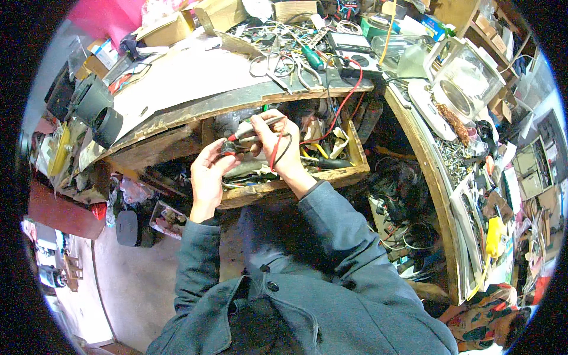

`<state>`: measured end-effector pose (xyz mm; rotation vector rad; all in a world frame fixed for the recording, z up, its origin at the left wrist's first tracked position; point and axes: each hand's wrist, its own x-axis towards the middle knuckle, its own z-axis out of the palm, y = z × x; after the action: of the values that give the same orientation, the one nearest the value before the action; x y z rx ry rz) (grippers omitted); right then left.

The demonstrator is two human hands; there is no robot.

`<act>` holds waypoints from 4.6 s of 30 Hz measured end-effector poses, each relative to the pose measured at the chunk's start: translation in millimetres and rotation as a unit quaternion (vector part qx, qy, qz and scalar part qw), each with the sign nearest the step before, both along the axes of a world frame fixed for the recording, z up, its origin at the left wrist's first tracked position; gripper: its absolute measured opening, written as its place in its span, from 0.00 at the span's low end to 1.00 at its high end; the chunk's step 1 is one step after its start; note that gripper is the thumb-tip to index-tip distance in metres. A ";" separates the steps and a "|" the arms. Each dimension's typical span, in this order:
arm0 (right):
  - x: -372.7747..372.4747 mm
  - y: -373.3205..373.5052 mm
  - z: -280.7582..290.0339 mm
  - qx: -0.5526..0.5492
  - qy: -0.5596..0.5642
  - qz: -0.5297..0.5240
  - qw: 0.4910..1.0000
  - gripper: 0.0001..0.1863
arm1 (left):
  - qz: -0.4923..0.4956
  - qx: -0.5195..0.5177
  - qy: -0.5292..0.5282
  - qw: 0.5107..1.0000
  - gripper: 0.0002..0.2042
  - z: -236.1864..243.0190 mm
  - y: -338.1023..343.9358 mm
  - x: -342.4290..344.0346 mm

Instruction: The person works at a cluttered workbench, using a multimeter to test a small electronic component. They then use a screwdriver to adjust parts within a wooden drawer and handle various wires and tools throughout the process.

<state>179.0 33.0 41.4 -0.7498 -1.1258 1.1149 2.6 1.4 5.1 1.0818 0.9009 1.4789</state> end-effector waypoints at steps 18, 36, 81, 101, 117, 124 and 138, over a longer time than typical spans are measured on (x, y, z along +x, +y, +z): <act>0.4 -1.3 -0.6 -0.019 0.013 0.012 1.000 0.11 | 0.008 0.025 0.075 0.997 0.18 2.1 -8.1 2.8; -0.2 -3.1 2.6 -0.018 0.010 0.020 1.000 0.09 | 0.045 0.035 0.082 0.995 0.16 -1.2 -6.9 3.1; -3.1 0.5 -7.9 0.009 0.003 0.021 1.000 0.11 | 0.022 0.001 -0.024 0.999 0.17 -2.0 -6.2 0.2; 0.8 -6.5 -2.6 0.068 -0.093 -0.011 0.993 0.10 | 0.127 0.033 0.018 0.991 0.18 -13.5 2.6 -1.0; -4.4 -12.3 -6.0 0.067 -0.091 0.038 0.993 0.12 | 0.139 0.035 0.064 0.988 0.18 -11.4 0.5 -0.7; -4.7 -9.9 -9.6 0.105 -0.135 0.035 0.985 0.11 | 0.129 0.041 0.051 0.990 0.17 -15.3 0.4 -1.8; -7.1 -9.5 -14.9 0.092 -0.128 0.042 0.987 0.10 | 0.123 0.029 -0.020 0.992 0.16 -18.0 1.4 -2.6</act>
<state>171.9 23.5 26.5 -0.7189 -1.4682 0.9857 -0.1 2.8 -12.9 1.0064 0.9951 1.7334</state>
